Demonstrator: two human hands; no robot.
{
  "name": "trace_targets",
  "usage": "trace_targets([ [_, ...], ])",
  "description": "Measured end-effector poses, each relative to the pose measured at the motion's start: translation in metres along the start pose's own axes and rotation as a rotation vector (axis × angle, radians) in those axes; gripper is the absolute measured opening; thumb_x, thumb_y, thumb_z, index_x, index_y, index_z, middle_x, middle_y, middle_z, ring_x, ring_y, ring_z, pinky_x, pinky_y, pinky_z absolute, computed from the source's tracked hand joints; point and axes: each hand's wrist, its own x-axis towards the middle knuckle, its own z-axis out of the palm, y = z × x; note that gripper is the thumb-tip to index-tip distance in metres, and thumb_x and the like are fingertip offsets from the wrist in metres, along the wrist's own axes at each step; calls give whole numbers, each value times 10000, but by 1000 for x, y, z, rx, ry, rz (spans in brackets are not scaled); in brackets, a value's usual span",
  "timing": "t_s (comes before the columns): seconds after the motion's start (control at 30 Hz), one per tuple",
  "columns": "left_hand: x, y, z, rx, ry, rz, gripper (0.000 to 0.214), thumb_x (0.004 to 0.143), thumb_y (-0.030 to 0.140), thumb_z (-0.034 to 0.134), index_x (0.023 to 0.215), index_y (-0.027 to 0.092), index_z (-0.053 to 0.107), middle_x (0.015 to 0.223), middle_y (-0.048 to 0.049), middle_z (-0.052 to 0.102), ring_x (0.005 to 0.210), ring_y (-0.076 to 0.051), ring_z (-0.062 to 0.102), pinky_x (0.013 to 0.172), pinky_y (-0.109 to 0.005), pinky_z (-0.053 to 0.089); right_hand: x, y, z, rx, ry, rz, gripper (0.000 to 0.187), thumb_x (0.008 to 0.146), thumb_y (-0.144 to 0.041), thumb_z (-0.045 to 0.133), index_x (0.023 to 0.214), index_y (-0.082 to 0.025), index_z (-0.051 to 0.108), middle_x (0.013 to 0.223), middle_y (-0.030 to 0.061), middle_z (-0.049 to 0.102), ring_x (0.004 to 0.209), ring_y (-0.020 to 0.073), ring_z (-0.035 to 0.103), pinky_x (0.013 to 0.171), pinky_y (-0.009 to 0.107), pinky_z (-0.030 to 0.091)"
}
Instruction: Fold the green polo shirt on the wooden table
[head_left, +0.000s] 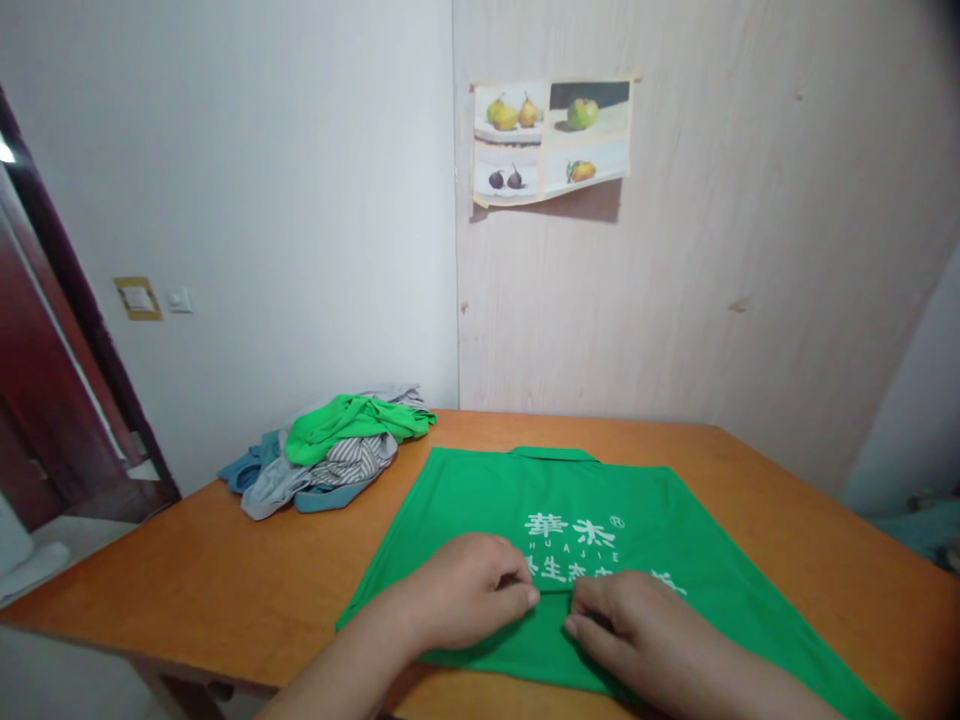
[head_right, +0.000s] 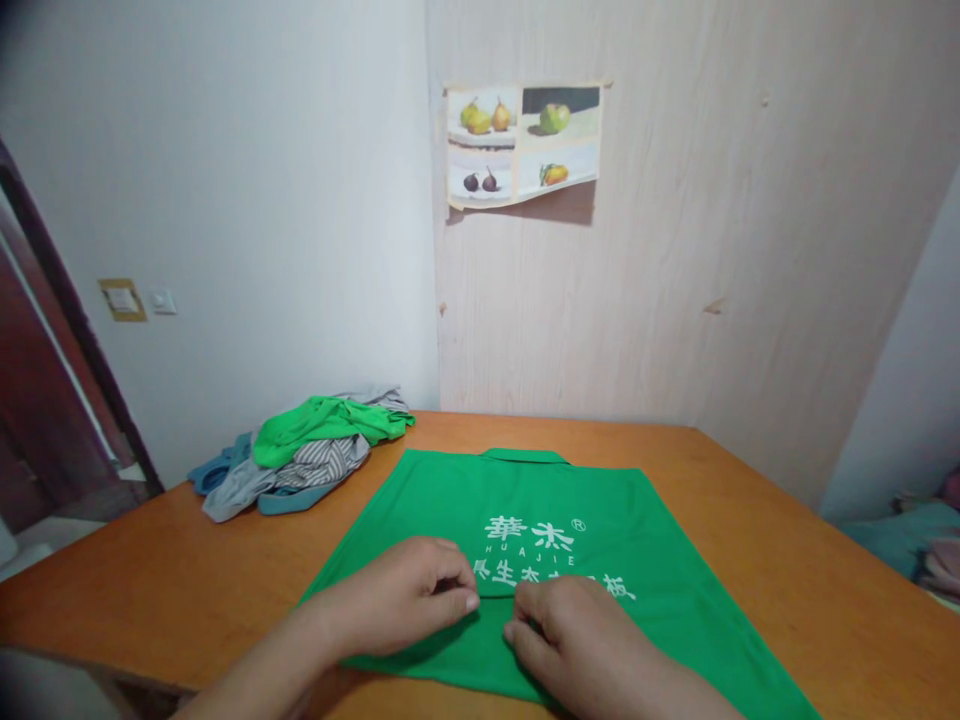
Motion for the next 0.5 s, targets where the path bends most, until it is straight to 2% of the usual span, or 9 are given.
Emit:
trace_targets([
  [0.13, 38, -34, -18, 101, 108, -71, 245, 868, 322, 515, 856, 202, 729, 854, -30, 710, 793, -178, 616, 655, -236, 413, 19, -17, 14, -138, -18, -149, 239, 885, -377, 519, 726, -217, 600, 672, -8, 682, 568, 126, 564, 510, 256, 199],
  [0.2, 58, -56, -28, 182, 174, -111, 238, 863, 297, 506, 858, 201, 724, 891, -35, 716, 825, -182, 618, 683, -241, 413, 27, -15, 26, -195, -2, -213, 194, 864, -369, 542, 750, -221, 594, 676, -10, 690, 560, 130, 579, 503, 259, 196],
  [0.27, 77, -76, -36, 276, 220, -218, 233, 860, 271, 496, 870, 205, 719, 903, -34, 721, 832, -181, 620, 700, -243, 413, 33, -9, 39, -239, 40, -247, 181, 860, -361, 547, 753, -218, 576, 664, -13, 687, 559, 135, 592, 501, 263, 205],
  [0.37, 104, -101, -43, 351, 238, -355, 233, 850, 236, 486, 866, 205, 717, 900, -38, 725, 834, -184, 623, 696, -245, 410, 40, 3, 59, -279, 107, -279, 231, 877, -376, 529, 711, -215, 534, 622, -18, 668, 531, 132, 584, 498, 274, 210],
  [0.5, 134, -120, -41, 381, 209, -426, 230, 821, 196, 490, 803, 177, 719, 830, -69, 718, 770, -195, 629, 673, -260, 414, 46, 16, 79, -293, 193, -326, 360, 911, -471, 488, 657, -218, 454, 527, -38, 600, 438, 109, 501, 470, 276, 198],
])
